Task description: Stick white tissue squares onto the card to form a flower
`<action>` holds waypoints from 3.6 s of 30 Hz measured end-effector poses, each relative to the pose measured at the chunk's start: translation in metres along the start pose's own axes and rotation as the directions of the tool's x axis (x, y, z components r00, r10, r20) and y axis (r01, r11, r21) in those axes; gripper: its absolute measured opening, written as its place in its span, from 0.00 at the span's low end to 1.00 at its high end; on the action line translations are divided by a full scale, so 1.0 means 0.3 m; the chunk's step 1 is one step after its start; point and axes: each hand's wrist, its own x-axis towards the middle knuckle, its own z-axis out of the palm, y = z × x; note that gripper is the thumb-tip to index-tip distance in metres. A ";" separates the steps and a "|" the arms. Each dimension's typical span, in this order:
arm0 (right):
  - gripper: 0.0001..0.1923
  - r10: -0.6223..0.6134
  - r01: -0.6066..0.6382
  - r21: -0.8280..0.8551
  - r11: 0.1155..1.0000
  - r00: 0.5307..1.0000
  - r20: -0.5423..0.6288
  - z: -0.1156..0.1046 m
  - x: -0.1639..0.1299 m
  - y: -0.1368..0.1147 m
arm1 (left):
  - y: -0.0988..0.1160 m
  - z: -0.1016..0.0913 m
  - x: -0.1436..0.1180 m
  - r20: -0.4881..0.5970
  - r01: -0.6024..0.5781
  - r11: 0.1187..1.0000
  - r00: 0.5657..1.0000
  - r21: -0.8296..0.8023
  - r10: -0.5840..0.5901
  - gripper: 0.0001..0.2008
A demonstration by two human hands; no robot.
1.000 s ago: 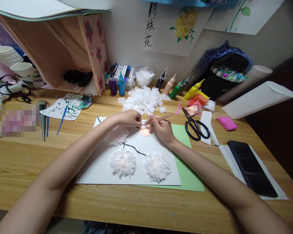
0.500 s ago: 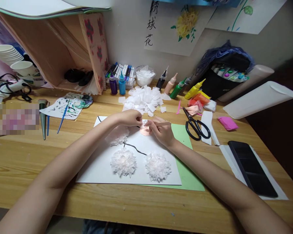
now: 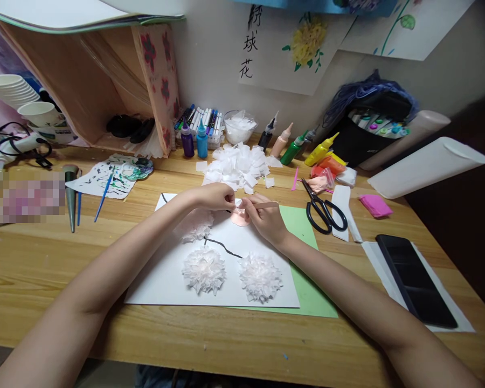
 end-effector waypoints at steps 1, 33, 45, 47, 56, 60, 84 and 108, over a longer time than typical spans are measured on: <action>0.17 0.014 -0.014 0.021 1.000 1.000 0.004 0.000 -0.001 0.000 | -0.001 0.000 0.000 0.003 -0.004 1.000 1.000 -0.003 0.004 0.11; 0.24 0.292 -0.266 0.317 0.910 0.956 -0.034 -0.006 0.013 0.018 | -0.020 0.002 0.003 -0.011 -0.037 0.996 0.999 -0.086 0.036 0.15; 0.25 0.254 -0.242 0.295 0.924 0.967 -0.001 -0.003 0.009 0.022 | -0.027 -0.009 0.002 0.035 -0.123 0.986 0.991 -0.116 0.128 0.14; 0.26 0.233 -0.209 0.290 0.934 0.971 -0.050 -0.003 0.006 0.022 | -0.032 -0.007 0.004 0.034 -0.122 0.986 0.991 -0.115 0.126 0.14; 0.22 0.230 -0.233 0.265 0.935 0.972 0.042 -0.002 0.011 0.018 | -0.027 -0.006 0.003 0.032 -0.100 0.989 0.994 -0.112 0.104 0.14; 0.22 0.243 -0.243 0.284 0.927 0.969 0.036 -0.003 0.011 0.017 | -0.024 -0.007 0.002 0.032 -0.097 0.987 0.994 -0.127 0.102 0.15; 0.11 0.206 -0.148 0.239 0.960 0.949 -0.240 -0.054 0.053 0.105 | -0.028 -0.009 -0.010 0.027 -0.058 0.983 0.998 -0.176 0.063 0.17; 0.12 0.418 -0.314 0.605 0.732 0.908 -0.035 -0.074 0.015 0.083 | 0.054 -0.012 -0.028 -0.245 -0.072 0.947 0.970 -0.312 -0.007 0.19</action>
